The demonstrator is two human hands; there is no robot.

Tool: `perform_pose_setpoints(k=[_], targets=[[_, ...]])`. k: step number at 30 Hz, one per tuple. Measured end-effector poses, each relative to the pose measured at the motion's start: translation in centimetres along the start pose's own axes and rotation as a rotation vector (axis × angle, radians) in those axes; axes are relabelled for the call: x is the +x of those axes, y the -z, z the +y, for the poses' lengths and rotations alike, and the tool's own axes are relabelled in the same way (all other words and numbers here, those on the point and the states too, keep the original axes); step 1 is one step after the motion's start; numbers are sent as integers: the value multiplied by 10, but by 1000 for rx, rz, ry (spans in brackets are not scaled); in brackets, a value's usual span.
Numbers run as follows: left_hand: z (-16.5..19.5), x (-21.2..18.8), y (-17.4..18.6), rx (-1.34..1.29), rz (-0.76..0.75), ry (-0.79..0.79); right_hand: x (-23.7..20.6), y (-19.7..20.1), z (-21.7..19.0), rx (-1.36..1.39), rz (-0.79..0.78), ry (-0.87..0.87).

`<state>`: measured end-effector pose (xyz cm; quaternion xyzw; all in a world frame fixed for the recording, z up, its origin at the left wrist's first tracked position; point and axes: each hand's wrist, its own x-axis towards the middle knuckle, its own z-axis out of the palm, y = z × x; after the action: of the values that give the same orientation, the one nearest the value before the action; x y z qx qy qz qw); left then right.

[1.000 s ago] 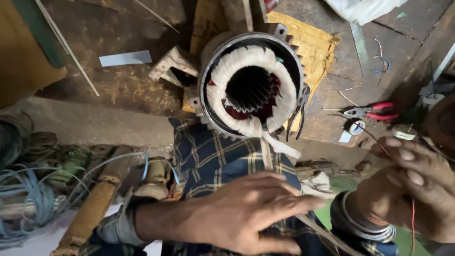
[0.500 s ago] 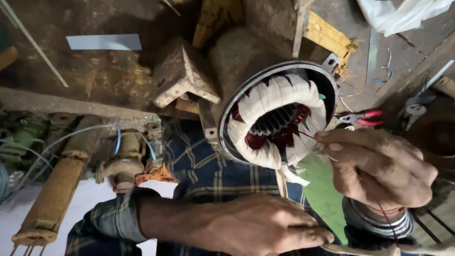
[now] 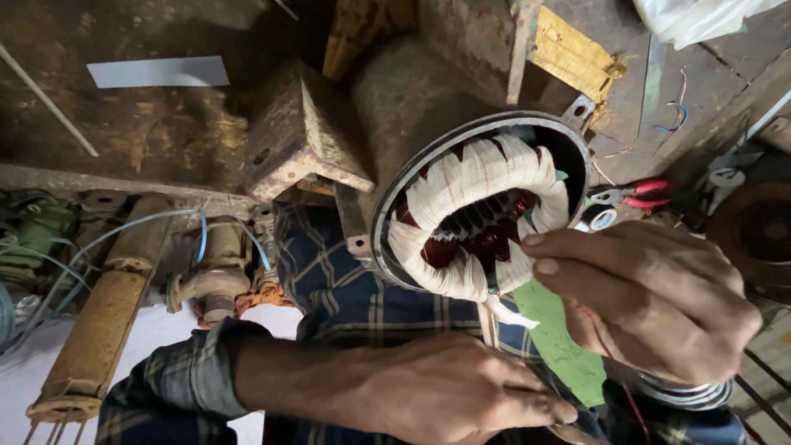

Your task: The person wraps white insulating tape around copper windings inside a motor stator, repeatedly pulling, taping, and adjusting the tape to secure the windings. The person uses a screwdriver to press the tape into place and handles the stator and tape throughout the clip.

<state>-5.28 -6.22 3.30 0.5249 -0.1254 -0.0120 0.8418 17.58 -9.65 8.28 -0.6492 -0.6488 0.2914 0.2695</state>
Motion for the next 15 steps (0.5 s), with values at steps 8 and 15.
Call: perform_pose_setpoints(k=[8, 15], targets=[[6, 2, 7, 50, 73, -64, 31, -4, -11, -223, -294, -9], [29, -5, 13, 142, 173, -141, 20, -13, -8, -420, -349, 12]])
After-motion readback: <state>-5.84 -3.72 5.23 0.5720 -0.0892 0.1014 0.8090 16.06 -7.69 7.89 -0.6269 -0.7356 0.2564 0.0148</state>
